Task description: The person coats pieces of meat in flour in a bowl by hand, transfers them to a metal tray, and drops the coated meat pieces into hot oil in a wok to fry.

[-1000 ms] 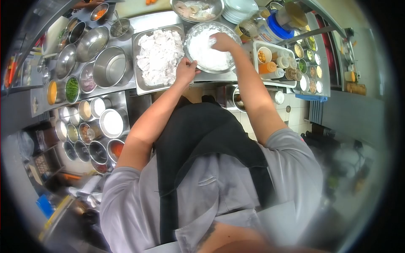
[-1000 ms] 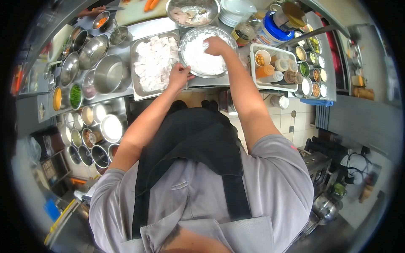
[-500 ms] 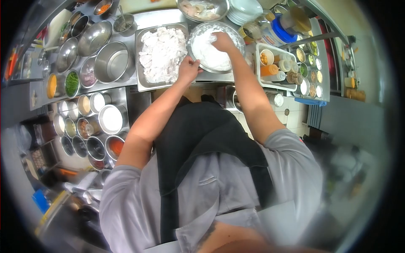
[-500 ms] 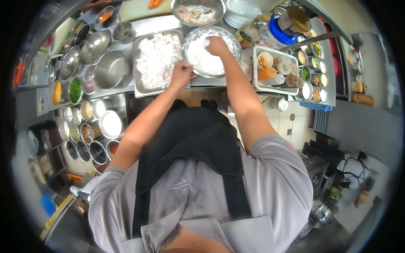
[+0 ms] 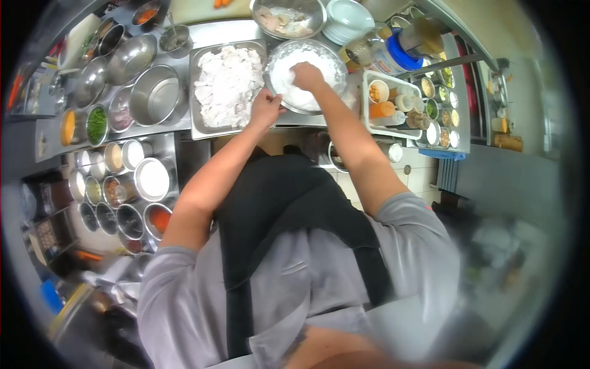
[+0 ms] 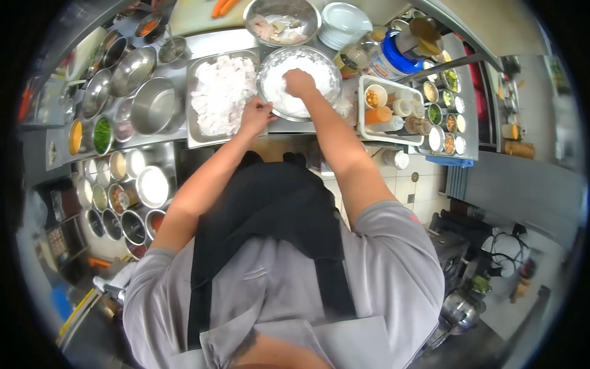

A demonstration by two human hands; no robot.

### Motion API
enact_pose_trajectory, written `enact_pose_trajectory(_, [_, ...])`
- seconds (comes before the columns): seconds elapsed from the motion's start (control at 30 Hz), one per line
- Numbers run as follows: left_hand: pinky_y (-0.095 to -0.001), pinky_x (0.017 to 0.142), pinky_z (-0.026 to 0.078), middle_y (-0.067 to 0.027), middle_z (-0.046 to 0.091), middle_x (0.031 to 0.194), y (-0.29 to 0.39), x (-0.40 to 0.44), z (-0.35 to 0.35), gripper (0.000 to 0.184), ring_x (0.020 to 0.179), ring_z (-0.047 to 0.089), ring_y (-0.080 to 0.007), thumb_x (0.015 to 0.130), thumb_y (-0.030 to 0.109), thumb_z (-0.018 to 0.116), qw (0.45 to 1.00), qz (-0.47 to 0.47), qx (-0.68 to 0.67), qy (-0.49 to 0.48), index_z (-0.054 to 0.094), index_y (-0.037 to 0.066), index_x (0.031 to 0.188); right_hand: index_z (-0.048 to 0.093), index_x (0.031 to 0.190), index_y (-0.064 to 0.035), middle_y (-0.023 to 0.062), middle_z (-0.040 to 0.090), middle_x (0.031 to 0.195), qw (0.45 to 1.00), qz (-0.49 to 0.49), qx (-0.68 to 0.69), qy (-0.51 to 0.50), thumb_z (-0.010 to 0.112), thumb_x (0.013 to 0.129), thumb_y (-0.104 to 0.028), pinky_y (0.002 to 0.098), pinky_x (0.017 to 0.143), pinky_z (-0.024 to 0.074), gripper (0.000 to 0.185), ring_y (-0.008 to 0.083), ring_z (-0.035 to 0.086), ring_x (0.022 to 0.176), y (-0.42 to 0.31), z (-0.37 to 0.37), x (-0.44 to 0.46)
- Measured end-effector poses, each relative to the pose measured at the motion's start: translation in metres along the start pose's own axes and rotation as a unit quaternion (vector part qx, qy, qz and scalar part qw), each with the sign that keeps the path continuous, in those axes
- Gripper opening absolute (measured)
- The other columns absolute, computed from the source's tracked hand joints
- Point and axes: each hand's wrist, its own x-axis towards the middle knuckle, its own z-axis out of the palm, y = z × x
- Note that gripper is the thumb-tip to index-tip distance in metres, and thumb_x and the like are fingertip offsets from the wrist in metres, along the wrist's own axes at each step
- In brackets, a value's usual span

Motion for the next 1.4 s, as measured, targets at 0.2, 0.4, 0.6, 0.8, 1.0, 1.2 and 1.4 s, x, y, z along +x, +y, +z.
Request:
enact_pose_trajectory(0.2, [-0.0287, 0.057, 0.059, -0.0095, 0.053, 0.083, -0.006, 0.004, 0.001, 0.023, 0.069, 0.064, -0.0166, 0.094, 0.01, 0.061, 0.999, 0.033, -0.011, 0.02, 0.044, 0.0, 0.083, 0.071, 0.113, -0.0131, 0.0161, 0.068, 0.113, 0.992, 0.019, 0.094, 0.078, 0.074, 0.071, -0.025, 0.0395, 0.093, 0.0512, 0.044, 0.0327, 0.063, 0.107, 0.019, -0.015, 0.003])
enact_pose_trajectory(0.4, [-0.0304, 0.06, 0.06, -0.0111, 0.056, 0.088, -0.005, 0.0, 0.002, 0.02, 0.076, 0.065, -0.019, 0.094, 0.01, 0.062, 0.998, 0.029, 0.053, 0.034, 0.047, -0.002, 0.09, 0.066, 0.119, -0.005, 0.0209, 0.068, 0.11, 0.964, 0.047, 0.259, 0.034, 0.075, 0.071, -0.023, 0.0427, 0.087, 0.0525, 0.053, 0.0371, 0.067, 0.094, -0.019, -0.075, 0.0])
enact_pose_trajectory(0.6, [-0.0328, 0.051, 0.052, -0.0113, 0.06, 0.07, -0.013, -0.003, 0.006, 0.028, 0.059, 0.069, -0.0215, 0.092, 0.02, 0.065, 0.995, 0.056, 0.05, 0.059, 0.048, -0.001, 0.086, 0.06, 0.129, -0.0056, 0.023, 0.061, 0.124, 0.964, -0.196, 0.145, -0.104, 0.064, 0.076, -0.014, 0.0416, 0.098, 0.0464, 0.053, 0.0369, 0.059, 0.113, -0.124, -0.079, 0.016])
enact_pose_trajectory(0.8, [-0.0306, 0.051, 0.054, -0.0124, 0.06, 0.078, -0.013, -0.02, 0.005, 0.031, 0.061, 0.069, -0.0206, 0.093, 0.023, 0.064, 0.999, 0.032, 0.008, 0.021, 0.051, -0.006, 0.095, 0.061, 0.13, -0.0103, 0.0243, 0.061, 0.122, 0.943, -0.244, 0.067, -0.215, 0.058, 0.077, -0.009, 0.041, 0.097, 0.0474, 0.053, 0.0367, 0.06, 0.111, -0.161, -0.066, 0.032])
enact_pose_trajectory(1.0, [-0.0299, 0.055, 0.058, -0.0126, 0.06, 0.081, -0.001, -0.023, 0.004, 0.028, 0.064, 0.069, -0.0211, 0.096, 0.02, 0.062, 0.999, -0.003, -0.04, 0.009, 0.049, -0.005, 0.097, 0.065, 0.123, -0.008, 0.0218, 0.068, 0.107, 0.971, -0.199, 0.117, -0.061, 0.061, 0.076, -0.011, 0.0401, 0.09, 0.0507, 0.047, 0.0356, 0.065, 0.101, -0.132, -0.111, 0.038])
enact_pose_trajectory(1.2, [-0.0331, 0.05, 0.057, -0.015, 0.06, 0.076, 0.007, -0.018, 0.003, 0.03, 0.06, 0.069, -0.0261, 0.096, 0.02, 0.061, 0.999, 0.021, 0.041, 0.024, 0.048, -0.006, 0.091, 0.066, 0.119, -0.0046, 0.0217, 0.068, 0.11, 0.986, -0.099, 0.123, 0.061, 0.069, 0.073, -0.021, 0.0395, 0.093, 0.05, 0.049, 0.0356, 0.065, 0.104, -0.04, -0.126, 0.087])
enact_pose_trajectory(1.4, [-0.0326, 0.044, 0.053, -0.0128, 0.06, 0.065, 0.061, -0.02, -0.022, 0.039, 0.051, 0.066, -0.0239, 0.093, 0.029, 0.063, 0.972, -0.189, 0.132, -0.053, 0.059, -0.008, 0.08, 0.058, 0.129, -0.0045, 0.0223, 0.063, 0.122, 0.996, -0.058, 0.04, 0.056, 0.071, 0.069, -0.026, 0.0409, 0.098, 0.0481, 0.065, 0.0372, 0.06, 0.113, 0.05, -0.092, 0.161])
